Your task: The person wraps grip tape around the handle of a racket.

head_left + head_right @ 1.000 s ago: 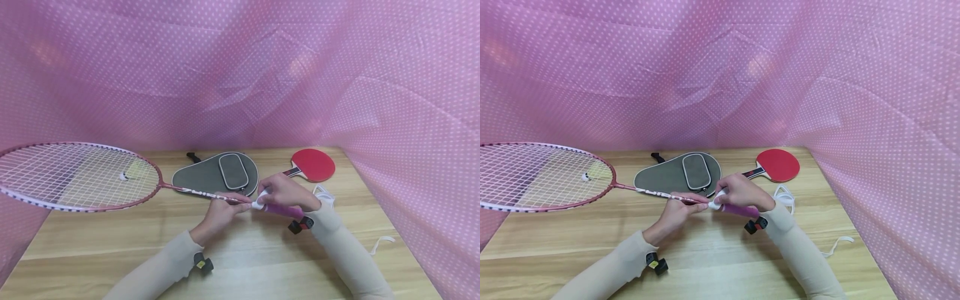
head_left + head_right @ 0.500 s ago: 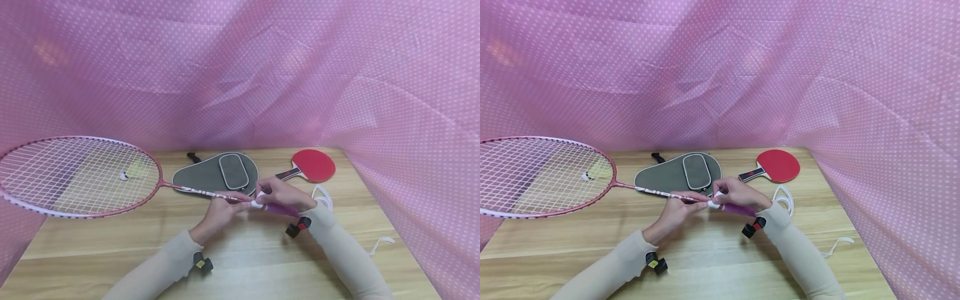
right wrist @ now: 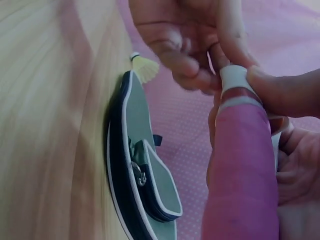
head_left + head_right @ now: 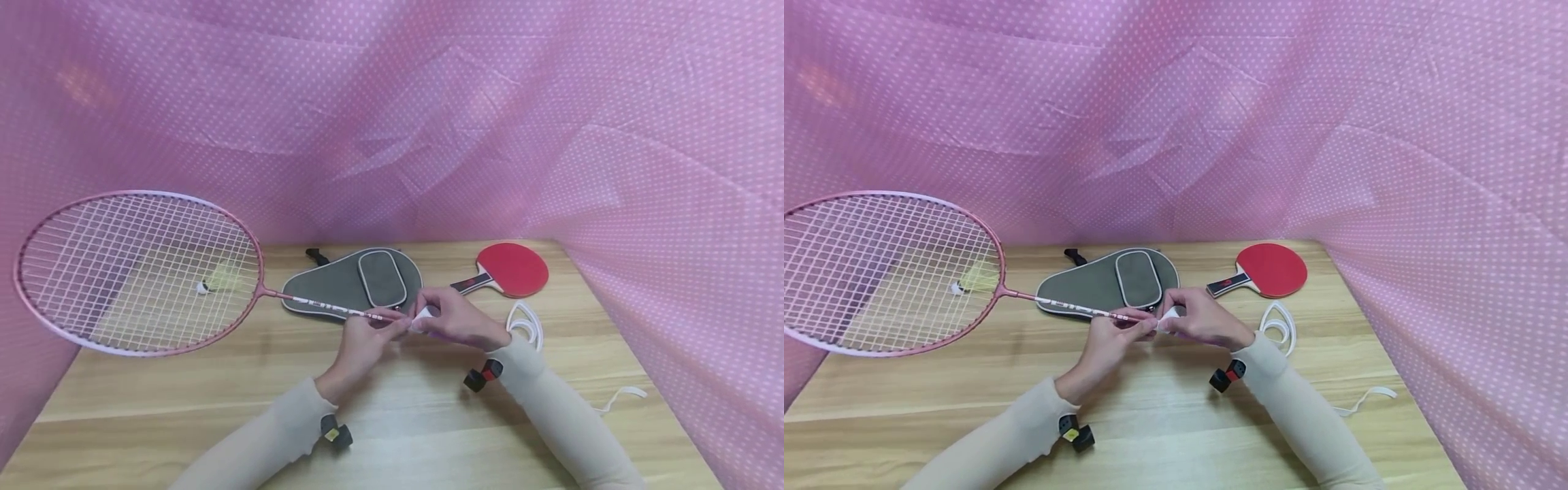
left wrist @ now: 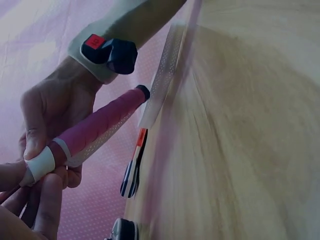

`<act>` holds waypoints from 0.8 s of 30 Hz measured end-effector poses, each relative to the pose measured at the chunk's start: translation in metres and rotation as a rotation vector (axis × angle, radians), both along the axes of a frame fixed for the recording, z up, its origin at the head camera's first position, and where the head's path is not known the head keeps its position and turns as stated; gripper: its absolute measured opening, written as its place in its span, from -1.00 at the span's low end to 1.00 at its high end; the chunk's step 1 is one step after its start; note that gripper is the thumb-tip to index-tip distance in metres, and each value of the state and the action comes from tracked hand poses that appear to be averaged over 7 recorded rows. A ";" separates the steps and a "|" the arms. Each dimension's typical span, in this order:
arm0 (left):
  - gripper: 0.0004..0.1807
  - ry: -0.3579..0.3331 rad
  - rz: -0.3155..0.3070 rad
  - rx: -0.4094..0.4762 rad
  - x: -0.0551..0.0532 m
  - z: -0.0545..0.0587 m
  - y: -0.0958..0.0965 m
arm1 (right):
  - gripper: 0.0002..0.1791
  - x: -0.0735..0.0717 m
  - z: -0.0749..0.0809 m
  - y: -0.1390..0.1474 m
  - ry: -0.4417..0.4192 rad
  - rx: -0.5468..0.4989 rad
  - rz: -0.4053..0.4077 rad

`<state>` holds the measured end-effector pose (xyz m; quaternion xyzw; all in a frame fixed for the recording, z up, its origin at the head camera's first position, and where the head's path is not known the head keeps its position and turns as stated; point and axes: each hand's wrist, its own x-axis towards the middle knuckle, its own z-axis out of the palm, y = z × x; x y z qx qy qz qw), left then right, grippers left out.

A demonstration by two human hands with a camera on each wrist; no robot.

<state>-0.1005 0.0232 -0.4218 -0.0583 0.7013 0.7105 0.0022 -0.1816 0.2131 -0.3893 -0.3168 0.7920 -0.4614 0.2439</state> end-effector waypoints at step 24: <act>-0.80 0.010 -0.030 0.008 0.002 -0.002 -0.002 | -0.87 -0.011 0.029 0.015 0.377 0.252 0.072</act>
